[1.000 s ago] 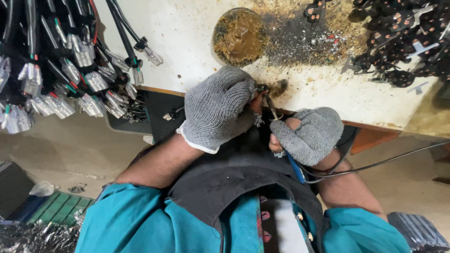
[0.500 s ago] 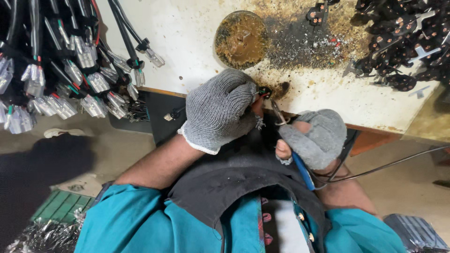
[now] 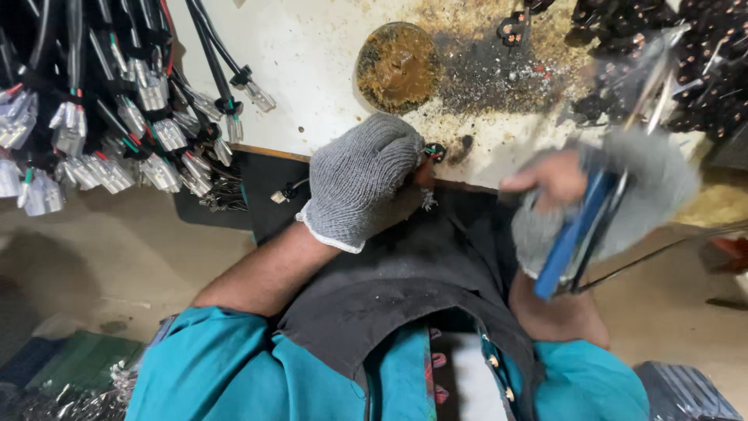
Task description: The person solders wires at a workbench, holding a red wire in one hand and a soldering iron in the other, dipping wires into a flux container and soldering connectors, with many finished cable assemblies hanging around the bench.
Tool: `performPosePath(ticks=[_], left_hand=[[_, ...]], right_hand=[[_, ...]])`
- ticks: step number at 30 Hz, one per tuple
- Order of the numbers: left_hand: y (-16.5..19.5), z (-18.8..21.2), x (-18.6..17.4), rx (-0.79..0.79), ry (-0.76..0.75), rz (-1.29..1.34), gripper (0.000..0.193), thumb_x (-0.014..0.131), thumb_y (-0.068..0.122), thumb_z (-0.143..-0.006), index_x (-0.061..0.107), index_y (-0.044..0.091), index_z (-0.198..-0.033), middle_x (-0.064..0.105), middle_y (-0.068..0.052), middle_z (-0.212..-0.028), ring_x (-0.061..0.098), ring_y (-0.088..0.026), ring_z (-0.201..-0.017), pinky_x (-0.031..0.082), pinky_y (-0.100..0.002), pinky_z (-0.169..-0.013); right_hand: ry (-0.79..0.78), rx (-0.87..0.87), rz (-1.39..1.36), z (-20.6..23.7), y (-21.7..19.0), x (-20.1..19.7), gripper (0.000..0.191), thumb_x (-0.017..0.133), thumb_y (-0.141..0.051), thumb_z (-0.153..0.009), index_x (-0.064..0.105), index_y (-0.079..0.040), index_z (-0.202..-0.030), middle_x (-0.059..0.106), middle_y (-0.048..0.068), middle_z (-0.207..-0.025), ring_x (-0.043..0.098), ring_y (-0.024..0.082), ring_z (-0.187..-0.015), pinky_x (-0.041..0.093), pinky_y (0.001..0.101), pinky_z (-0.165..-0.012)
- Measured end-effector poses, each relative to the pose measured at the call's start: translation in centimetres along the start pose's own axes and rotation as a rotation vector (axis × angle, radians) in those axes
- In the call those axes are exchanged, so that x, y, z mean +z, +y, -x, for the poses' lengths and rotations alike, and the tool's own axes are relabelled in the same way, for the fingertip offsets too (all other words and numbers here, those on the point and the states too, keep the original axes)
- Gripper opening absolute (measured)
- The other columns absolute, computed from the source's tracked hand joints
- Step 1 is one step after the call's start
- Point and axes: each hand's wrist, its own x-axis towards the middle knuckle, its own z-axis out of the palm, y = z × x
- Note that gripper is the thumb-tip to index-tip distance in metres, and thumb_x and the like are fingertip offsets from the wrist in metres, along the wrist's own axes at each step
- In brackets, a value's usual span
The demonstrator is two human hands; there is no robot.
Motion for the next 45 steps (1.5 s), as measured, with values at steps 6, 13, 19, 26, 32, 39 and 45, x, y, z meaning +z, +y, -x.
performPosePath(ticks=[6,13,19,26,32,39,45], left_hand=[[0.3,-0.4,0.1,-0.025,0.01,0.022,0.023,0.083,0.015,-0.078,0.064,0.013,-0.092,0.066,-0.008,-0.098,0.069,-0.029,-0.089,0.056,-0.04,-0.073],[0.3,-0.3,0.0,-0.004,0.032,0.025,0.024,0.083,0.016,-0.078,0.064,0.012,-0.092,0.066,-0.007,-0.099,0.069,-0.029,-0.088,0.055,-0.04,-0.072],[0.4,-0.4,-0.1,-0.003,0.02,-0.015,0.022,0.083,0.016,-0.082,0.063,0.013,-0.091,0.066,-0.007,-0.096,0.068,-0.028,-0.086,0.054,-0.04,-0.069],[0.3,-0.3,-0.1,-0.012,0.004,-0.017,0.024,0.082,0.015,-0.079,0.061,0.015,-0.09,0.065,-0.006,-0.097,0.069,-0.028,-0.086,0.054,-0.04,-0.07],[0.2,-0.5,0.0,-0.021,0.003,0.013,0.026,0.082,0.016,-0.073,0.059,0.015,-0.086,0.064,-0.008,-0.095,0.067,-0.029,-0.083,0.053,-0.041,-0.068],[0.2,-0.2,0.3,-0.014,0.045,0.01,0.025,0.083,0.014,-0.083,0.06,0.013,-0.092,0.064,-0.008,-0.098,0.068,-0.03,-0.088,0.054,-0.041,-0.071],[0.1,-0.3,0.1,-0.011,0.0,-0.03,0.028,0.083,0.016,-0.074,0.06,0.014,-0.089,0.065,-0.007,-0.097,0.067,-0.029,-0.085,0.053,-0.041,-0.068]], right_hand=[[0.037,-0.224,0.266,-3.7,3.8,3.4,0.043,0.092,-0.021,-0.104,0.058,-0.002,-0.123,0.062,0.014,-0.118,0.066,0.032,-0.107,0.055,0.0395,-0.095],[-0.051,-0.115,0.235,-4.7,-1.0,1.9,0.026,0.085,-0.001,-0.094,0.062,0.001,-0.107,0.064,0.019,-0.099,0.065,0.029,-0.095,0.053,0.0375,-0.089],[-0.309,0.351,-0.027,1.2,-1.8,0.7,0.013,0.076,-0.006,-0.087,0.07,-0.009,-0.098,0.073,0.006,-0.09,0.072,0.022,-0.084,0.056,0.0362,-0.078],[-0.243,-0.083,0.144,0.1,2.1,1.6,0.015,0.076,-0.006,-0.103,0.069,-0.013,-0.115,0.072,0.008,-0.105,0.071,0.03,-0.1,0.053,0.0379,-0.092],[-0.378,-0.185,0.228,-2.1,1.4,0.6,0.033,0.089,-0.02,-0.073,0.074,-0.008,-0.1,0.064,0.018,-0.084,0.064,0.041,-0.082,0.049,0.0471,-0.073],[-0.507,-0.013,0.14,-1.0,0.7,0.8,0.024,0.074,-0.023,-0.085,0.069,-0.007,-0.103,0.065,0.016,-0.088,0.063,0.037,-0.08,0.051,0.0466,-0.073],[-0.486,0.362,-0.412,-0.7,0.7,0.5,0.024,0.076,-0.019,-0.087,0.066,-0.004,-0.103,0.069,0.012,-0.095,0.07,0.029,-0.091,0.057,0.0426,-0.083]])
